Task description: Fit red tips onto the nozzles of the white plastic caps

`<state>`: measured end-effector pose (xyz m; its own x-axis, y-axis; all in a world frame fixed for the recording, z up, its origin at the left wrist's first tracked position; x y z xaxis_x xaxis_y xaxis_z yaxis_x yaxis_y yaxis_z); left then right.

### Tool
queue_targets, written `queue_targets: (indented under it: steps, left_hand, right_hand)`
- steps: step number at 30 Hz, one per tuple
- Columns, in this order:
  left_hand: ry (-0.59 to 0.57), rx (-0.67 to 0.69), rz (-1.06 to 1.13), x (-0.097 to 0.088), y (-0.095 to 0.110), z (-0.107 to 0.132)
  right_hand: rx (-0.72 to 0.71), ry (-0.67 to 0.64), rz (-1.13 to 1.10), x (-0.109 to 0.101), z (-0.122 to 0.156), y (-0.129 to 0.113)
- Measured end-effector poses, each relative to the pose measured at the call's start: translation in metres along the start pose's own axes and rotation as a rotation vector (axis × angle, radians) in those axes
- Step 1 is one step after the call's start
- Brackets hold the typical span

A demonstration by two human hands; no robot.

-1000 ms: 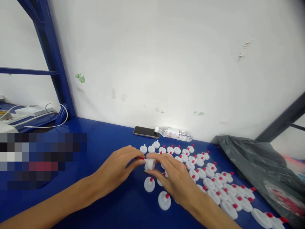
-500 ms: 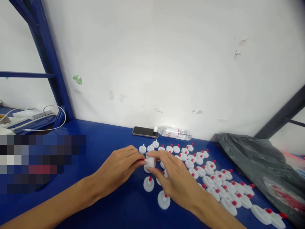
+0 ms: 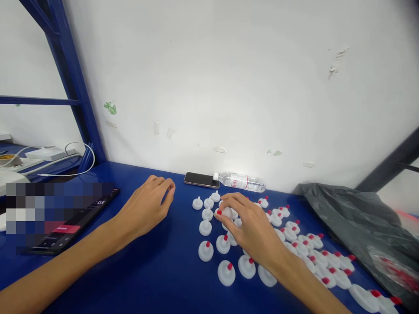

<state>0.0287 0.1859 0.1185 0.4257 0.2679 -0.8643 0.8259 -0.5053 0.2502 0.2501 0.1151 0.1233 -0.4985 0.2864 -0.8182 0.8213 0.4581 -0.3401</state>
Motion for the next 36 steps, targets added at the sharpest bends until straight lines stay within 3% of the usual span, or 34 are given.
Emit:
queue_targets:
  steps: [6,13,22,28,31,36]
  left_hand:
    - [-0.169,-0.149,-0.044,0.016,-0.034,-0.001]
    - [-0.325,-0.201,-0.005,0.026,-0.032,0.002]
    - [-0.392,-0.216,-0.007,0.03,-0.031,0.006]
    - [-0.42,-0.224,-0.021,0.033,-0.028,0.006]
    - [-0.428,-0.233,-0.036,0.035,-0.028,0.007]
    - [-0.407,-0.243,-0.031,0.038,-0.029,0.008]
  right_hand:
    - [-0.032,-0.055,0.099,0.007,-0.002,0.002]
    - [-0.035,-0.129,0.078,0.021,0.0,0.005]
    - [-0.03,-0.163,0.043,0.019,0.0,0.005]
    - [-0.249,-0.27,-0.084,0.022,0.007,-0.021]
    - [-0.276,-0.334,-0.048,0.031,0.01,-0.024]
    - [-0.282,-0.269,-0.036,0.03,0.009,-0.023]
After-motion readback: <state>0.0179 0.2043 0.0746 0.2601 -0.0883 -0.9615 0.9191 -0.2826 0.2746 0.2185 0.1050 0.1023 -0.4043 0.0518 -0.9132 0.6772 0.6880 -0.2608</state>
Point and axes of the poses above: each hand's wrist, its own z-axis away from the middle knuckle, its own x-axis out of the palm, y = z × x, the point moved 8 cm from there along -z, towards the middle knuckle
